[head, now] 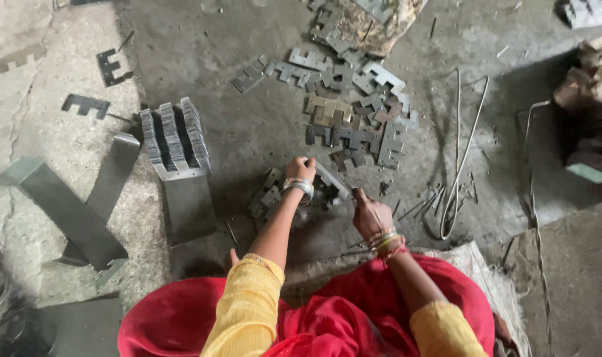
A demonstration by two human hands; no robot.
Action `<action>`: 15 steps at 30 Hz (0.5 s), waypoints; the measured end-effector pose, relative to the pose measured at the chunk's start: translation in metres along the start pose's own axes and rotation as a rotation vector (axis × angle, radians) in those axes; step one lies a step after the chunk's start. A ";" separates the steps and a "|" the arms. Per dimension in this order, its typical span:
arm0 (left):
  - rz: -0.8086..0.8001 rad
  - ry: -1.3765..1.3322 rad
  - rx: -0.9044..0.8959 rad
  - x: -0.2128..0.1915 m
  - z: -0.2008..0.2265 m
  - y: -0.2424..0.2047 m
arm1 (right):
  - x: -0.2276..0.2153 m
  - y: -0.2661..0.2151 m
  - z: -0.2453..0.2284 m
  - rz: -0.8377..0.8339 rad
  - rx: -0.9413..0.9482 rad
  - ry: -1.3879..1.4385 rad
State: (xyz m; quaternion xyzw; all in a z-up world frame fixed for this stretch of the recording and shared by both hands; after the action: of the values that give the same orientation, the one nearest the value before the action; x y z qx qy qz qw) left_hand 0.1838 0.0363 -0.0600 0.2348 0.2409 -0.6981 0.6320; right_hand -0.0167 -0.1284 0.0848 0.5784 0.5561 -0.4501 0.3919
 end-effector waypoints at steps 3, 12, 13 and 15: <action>-0.053 -0.021 -0.075 0.002 -0.001 -0.008 | -0.018 -0.015 -0.007 0.351 -0.204 0.228; 0.020 -0.099 0.084 -0.012 -0.015 -0.011 | -0.015 0.002 0.025 0.196 0.190 0.260; 0.022 -0.127 0.097 -0.016 -0.023 -0.016 | -0.018 0.000 0.026 0.236 0.172 0.290; 0.138 -0.150 0.143 -0.031 -0.032 -0.033 | -0.028 -0.005 0.026 0.329 0.137 0.353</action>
State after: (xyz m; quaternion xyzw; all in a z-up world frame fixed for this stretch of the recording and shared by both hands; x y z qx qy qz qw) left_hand 0.1544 0.0833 -0.0639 0.2425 0.1259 -0.6839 0.6764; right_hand -0.0233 -0.1612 0.1038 0.7561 0.4825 -0.3089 0.3164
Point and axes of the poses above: each hand's wrist, its own y-axis towards the middle knuckle, its own x-axis out of the palm, z = x × y, the point moved 6 cm from there along y, towards the middle knuckle, and after that the axes turned 4 degrees about -z, right-handed, at the moved point
